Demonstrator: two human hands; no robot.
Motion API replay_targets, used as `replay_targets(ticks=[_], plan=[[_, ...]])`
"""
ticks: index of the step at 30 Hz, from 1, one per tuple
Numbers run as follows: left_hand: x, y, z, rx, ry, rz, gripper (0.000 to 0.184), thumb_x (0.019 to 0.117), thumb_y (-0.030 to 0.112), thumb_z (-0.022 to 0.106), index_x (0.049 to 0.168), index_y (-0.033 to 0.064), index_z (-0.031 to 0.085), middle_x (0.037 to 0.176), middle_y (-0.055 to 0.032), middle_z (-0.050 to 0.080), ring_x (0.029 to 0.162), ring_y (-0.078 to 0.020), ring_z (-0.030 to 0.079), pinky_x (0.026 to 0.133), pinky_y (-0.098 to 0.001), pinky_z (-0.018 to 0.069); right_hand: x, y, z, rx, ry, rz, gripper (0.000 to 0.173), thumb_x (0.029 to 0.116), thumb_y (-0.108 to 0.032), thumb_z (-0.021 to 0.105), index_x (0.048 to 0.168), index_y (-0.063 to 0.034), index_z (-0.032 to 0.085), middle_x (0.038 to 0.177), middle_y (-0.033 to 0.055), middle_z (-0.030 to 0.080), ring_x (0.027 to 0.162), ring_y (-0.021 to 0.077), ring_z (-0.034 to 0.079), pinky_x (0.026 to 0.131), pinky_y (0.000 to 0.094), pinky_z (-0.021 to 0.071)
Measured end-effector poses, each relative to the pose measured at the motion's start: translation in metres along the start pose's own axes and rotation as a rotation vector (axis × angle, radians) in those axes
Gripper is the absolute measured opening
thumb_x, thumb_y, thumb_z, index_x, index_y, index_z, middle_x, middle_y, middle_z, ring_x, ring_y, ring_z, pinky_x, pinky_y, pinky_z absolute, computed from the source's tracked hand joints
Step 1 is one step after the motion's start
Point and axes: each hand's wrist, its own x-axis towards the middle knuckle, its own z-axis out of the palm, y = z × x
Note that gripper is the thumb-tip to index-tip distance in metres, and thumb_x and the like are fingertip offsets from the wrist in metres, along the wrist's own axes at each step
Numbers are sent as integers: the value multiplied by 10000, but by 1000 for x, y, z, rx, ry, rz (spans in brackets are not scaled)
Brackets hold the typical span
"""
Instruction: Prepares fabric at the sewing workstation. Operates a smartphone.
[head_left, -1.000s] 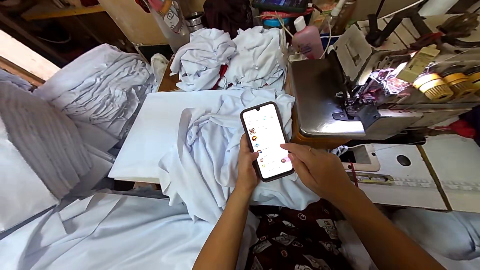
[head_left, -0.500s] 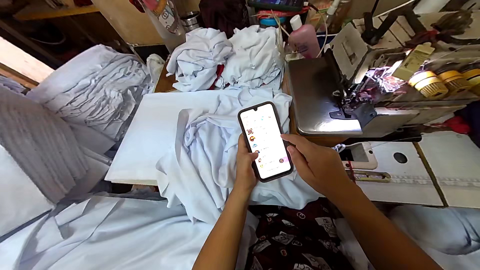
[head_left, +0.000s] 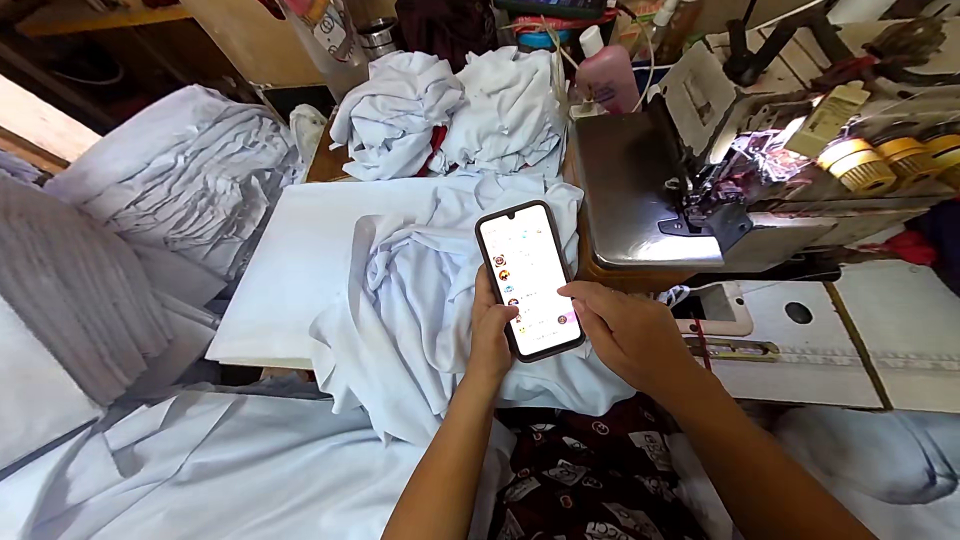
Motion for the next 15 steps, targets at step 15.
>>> replay_targets(ticks=[15], plan=[[0,-4,-3,-57,-34,46,531,826,49,374,1350,137,398,1087,62,688,953,-45,697,847,-287,591,12,-1,1,-21,-33,28,394,1006,-152,415,1252,-57,708,673,110,648,526,260,604,472,405,471]])
